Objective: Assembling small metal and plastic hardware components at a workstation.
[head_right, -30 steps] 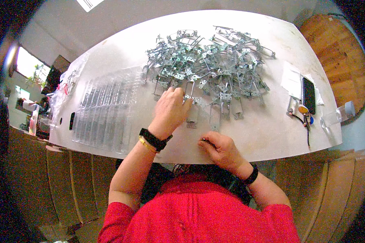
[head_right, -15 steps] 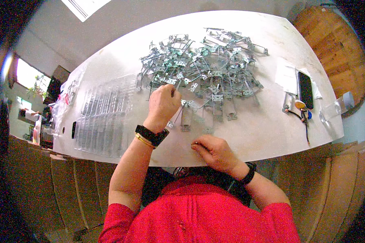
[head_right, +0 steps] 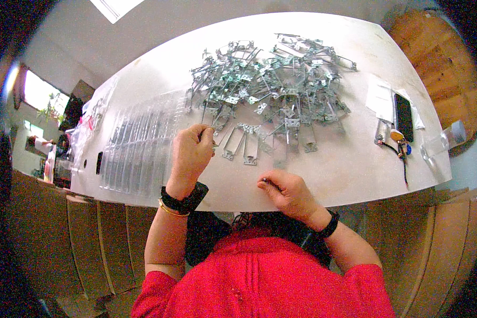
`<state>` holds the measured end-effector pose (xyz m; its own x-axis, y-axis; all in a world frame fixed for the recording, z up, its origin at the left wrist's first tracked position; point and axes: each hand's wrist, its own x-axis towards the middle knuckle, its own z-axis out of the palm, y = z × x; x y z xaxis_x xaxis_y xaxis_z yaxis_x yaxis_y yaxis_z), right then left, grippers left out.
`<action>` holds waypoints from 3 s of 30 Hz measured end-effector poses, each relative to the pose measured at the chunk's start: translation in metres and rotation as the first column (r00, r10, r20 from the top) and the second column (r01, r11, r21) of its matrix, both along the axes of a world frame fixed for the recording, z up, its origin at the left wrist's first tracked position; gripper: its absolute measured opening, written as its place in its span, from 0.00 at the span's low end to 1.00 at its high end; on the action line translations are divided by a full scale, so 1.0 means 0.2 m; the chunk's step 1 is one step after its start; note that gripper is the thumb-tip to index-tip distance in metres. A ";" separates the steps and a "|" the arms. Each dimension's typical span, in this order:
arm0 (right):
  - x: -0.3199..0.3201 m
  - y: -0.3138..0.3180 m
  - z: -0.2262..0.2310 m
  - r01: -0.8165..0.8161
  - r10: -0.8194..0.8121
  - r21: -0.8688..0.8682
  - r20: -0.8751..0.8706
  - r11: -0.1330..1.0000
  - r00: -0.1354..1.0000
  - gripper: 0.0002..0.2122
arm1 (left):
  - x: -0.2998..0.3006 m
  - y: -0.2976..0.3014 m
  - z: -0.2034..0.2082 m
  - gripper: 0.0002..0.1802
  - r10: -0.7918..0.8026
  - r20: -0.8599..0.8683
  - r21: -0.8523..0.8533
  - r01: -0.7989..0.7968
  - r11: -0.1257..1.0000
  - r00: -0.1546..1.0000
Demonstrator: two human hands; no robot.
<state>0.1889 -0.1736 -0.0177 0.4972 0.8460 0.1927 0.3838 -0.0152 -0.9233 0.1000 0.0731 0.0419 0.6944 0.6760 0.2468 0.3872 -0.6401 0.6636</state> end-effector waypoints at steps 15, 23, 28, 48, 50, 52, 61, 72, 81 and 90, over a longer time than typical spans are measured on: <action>0.00 0.00 0.01 0.014 -0.014 0.001 0.130 1.000 0.991 0.06 | -0.11 -0.09 -0.11 0.15 0.190 -0.269 0.192 -0.140 0.971 0.944; 0.00 0.01 -0.01 0.013 -0.018 0.033 0.140 0.999 0.990 0.05 | -0.10 -0.15 -0.24 0.10 -0.171 -0.264 0.130 0.210 0.969 0.949; 0.00 0.01 0.00 0.012 -0.017 0.037 0.144 0.999 0.989 0.05 | -0.07 -0.13 -0.24 0.04 -0.197 -0.204 0.115 0.223 0.968 0.959; 0.00 0.00 -0.03 0.017 -0.019 0.028 0.092 0.999 0.996 0.05 | 0.00 -0.14 -0.09 0.09 -0.191 -0.372 0.315 0.318 0.894 0.908; 0.00 0.00 -0.04 0.026 -0.028 0.020 0.081 0.999 0.996 0.05 | 0.01 -0.20 -0.07 0.10 -0.201 -0.398 0.312 0.338 0.888 0.895; 0.00 0.00 -0.02 0.018 -0.019 0.015 0.058 1.000 0.998 0.06 | 0.02 -0.24 -0.06 0.13 -0.383 -0.271 0.176 0.436 0.883 0.883; 0.00 0.01 0.01 -0.016 0.017 -0.011 0.132 1.000 0.991 0.06 | 0.20 -0.31 -0.14 0.22 -0.429 -0.167 -0.116 0.414 0.903 0.888; 0.00 -0.01 -0.03 0.010 -0.013 0.026 0.109 1.000 0.994 0.07 | 0.14 -0.30 -0.02 0.16 -0.263 -0.240 0.047 0.281 0.959 0.935; 0.01 0.00 -0.02 -0.005 0.004 0.010 0.095 1.000 0.995 0.05 | 0.07 0.12 -0.17 0.06 -0.086 -0.154 0.313 0.132 0.940 0.984; 0.00 -0.01 0.01 0.010 -0.007 -0.040 0.080 0.999 0.997 0.05 | -0.07 0.02 -0.10 0.07 -0.019 -0.246 0.238 0.080 0.968 0.969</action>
